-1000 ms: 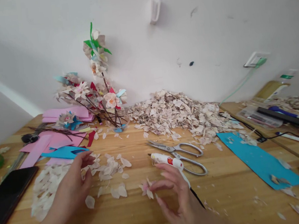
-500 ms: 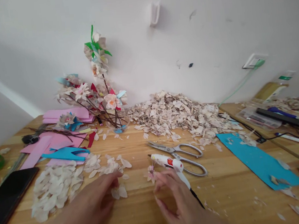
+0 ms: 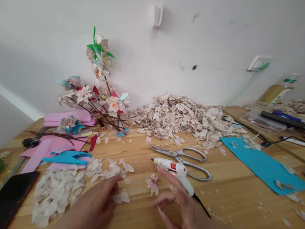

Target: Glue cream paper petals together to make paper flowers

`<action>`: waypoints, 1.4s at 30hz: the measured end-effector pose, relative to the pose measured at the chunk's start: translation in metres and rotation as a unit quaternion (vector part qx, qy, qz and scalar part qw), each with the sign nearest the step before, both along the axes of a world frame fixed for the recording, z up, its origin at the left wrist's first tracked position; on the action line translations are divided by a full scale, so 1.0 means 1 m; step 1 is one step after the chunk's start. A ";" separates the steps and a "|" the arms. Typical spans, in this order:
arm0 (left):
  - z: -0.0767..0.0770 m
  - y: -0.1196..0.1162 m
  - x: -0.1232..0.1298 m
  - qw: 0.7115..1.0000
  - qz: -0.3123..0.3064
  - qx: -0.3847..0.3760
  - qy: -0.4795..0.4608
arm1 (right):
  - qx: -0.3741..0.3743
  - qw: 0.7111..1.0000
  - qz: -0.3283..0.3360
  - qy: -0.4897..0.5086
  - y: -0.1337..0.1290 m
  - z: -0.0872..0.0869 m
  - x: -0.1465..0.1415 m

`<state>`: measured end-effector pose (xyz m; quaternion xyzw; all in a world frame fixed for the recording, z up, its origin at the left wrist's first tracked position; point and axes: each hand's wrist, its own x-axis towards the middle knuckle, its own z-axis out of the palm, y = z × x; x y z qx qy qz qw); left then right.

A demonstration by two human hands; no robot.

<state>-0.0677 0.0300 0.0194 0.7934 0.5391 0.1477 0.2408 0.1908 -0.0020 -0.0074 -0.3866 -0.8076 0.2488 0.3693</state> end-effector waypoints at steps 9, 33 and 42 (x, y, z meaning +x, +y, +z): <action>-0.005 0.003 -0.008 1.000 0.015 0.007 -0.023 | 0.046 0.999 -0.009 -0.027 0.002 0.000 0.004; 0.006 -0.016 0.035 0.900 -0.116 -0.236 -0.347 | -0.008 0.994 0.088 -0.067 0.000 0.021 -0.014; -0.024 -0.016 0.058 0.787 0.034 -0.277 -0.551 | -0.338 0.888 -0.077 0.301 0.005 0.014 -0.026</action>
